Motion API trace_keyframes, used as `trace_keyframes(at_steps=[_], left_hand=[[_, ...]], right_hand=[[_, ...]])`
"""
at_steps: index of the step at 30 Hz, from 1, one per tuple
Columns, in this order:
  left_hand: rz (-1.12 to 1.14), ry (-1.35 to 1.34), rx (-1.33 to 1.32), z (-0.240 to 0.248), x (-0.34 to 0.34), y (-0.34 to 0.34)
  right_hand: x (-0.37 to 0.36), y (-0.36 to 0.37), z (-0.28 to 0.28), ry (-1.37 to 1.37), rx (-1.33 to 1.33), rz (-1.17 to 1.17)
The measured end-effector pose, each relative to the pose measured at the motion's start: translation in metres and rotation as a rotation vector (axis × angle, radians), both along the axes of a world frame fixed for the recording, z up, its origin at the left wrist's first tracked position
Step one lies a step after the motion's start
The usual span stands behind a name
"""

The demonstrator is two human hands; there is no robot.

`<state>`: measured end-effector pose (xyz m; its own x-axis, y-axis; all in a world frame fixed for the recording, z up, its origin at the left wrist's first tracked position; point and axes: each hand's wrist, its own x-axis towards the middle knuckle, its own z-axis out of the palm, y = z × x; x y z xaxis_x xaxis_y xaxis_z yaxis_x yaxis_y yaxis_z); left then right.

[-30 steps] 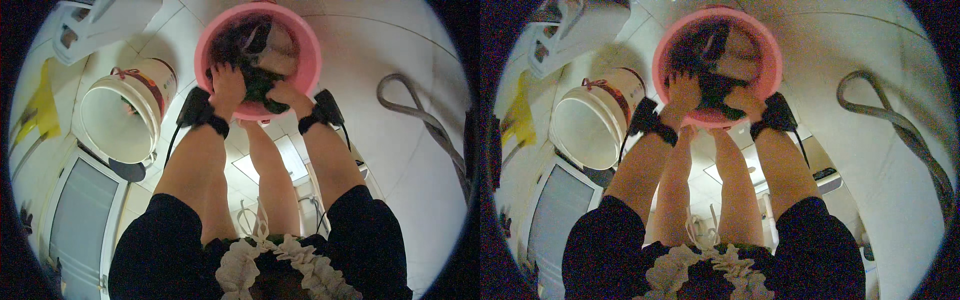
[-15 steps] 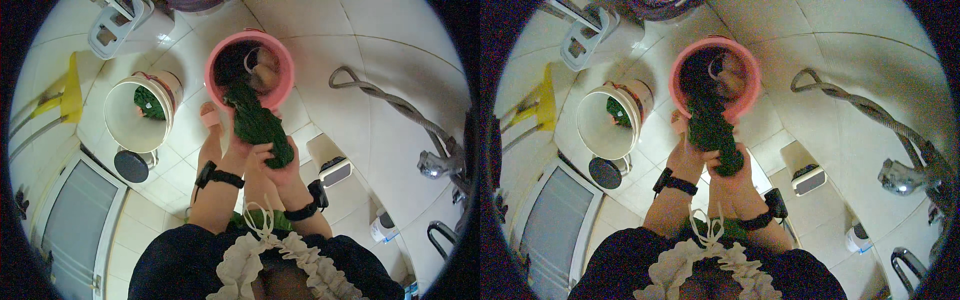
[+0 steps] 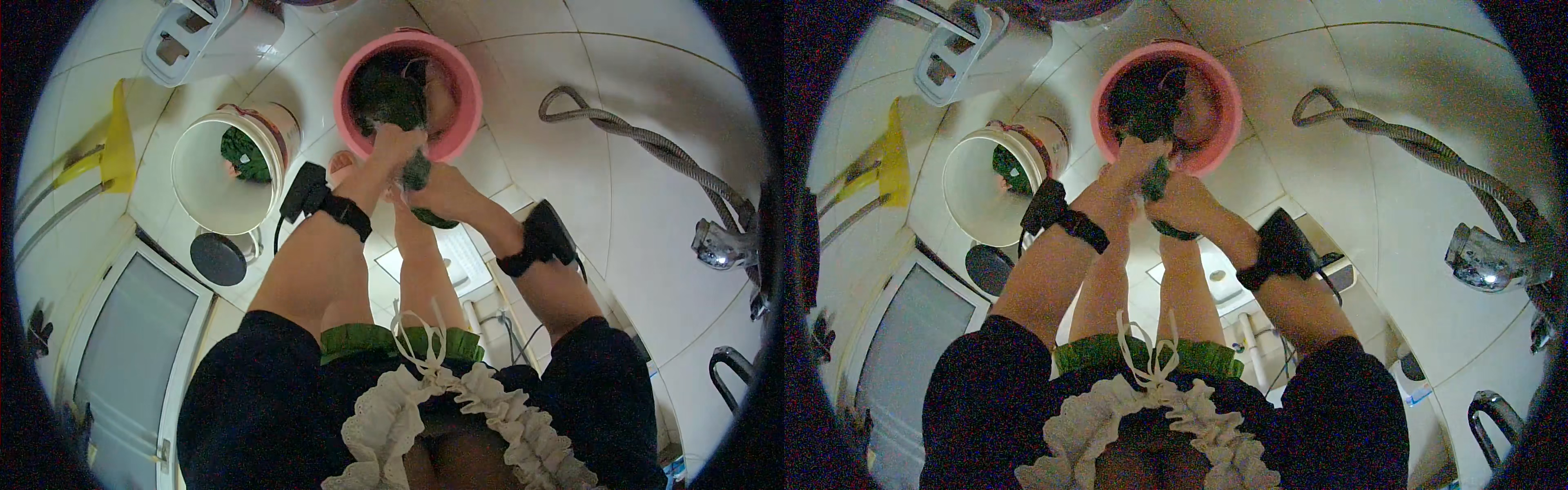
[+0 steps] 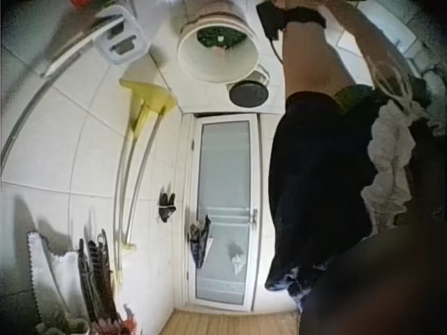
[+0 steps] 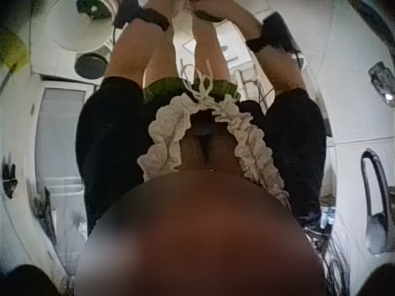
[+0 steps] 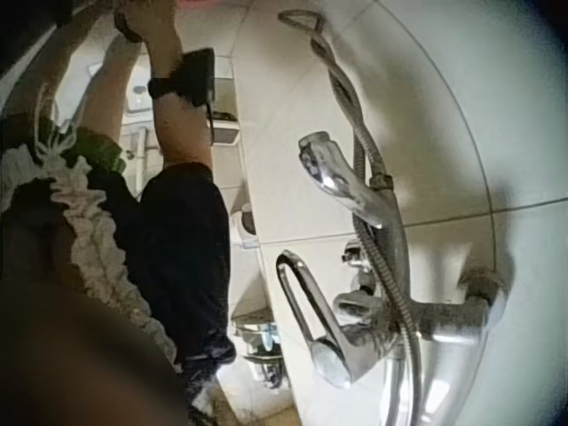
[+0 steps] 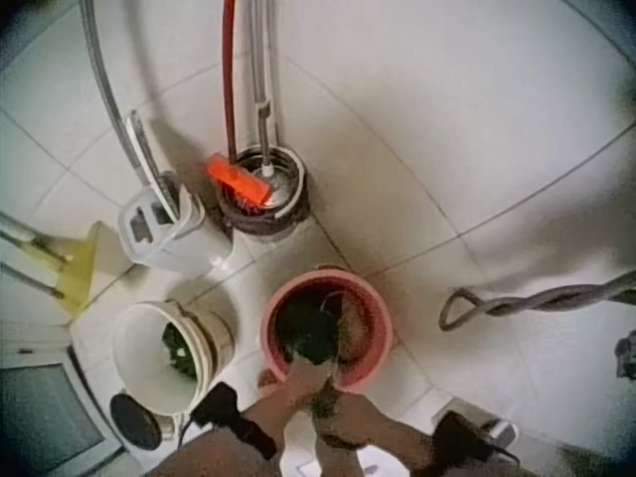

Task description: The person fills a bucket with water from a faucet, transfers the water into a basin containing clothes, and washes the items by hand before placing them back into the bucket.

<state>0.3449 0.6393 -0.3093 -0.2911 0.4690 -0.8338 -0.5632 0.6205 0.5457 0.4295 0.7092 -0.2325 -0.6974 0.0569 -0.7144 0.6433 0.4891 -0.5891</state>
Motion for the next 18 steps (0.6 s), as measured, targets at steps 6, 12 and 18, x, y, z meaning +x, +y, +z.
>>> trace_keyframes(at_steps=[6, 12, 18], left_hand=[[-0.603, 0.598, -0.112, -0.053, 0.014, -0.002], [-0.473, 0.392, -0.203, -0.026, 0.012, -0.002], [-0.577, 0.498, -0.013, 0.1, -0.002, -0.004]], right_hand=[[-0.002, -0.012, -0.01, -0.008, 0.277, 0.255], [0.009, -0.009, -0.001, -0.1, 0.145, 0.029], [0.01, 0.028, -0.026, -0.279, -1.035, -1.233]])
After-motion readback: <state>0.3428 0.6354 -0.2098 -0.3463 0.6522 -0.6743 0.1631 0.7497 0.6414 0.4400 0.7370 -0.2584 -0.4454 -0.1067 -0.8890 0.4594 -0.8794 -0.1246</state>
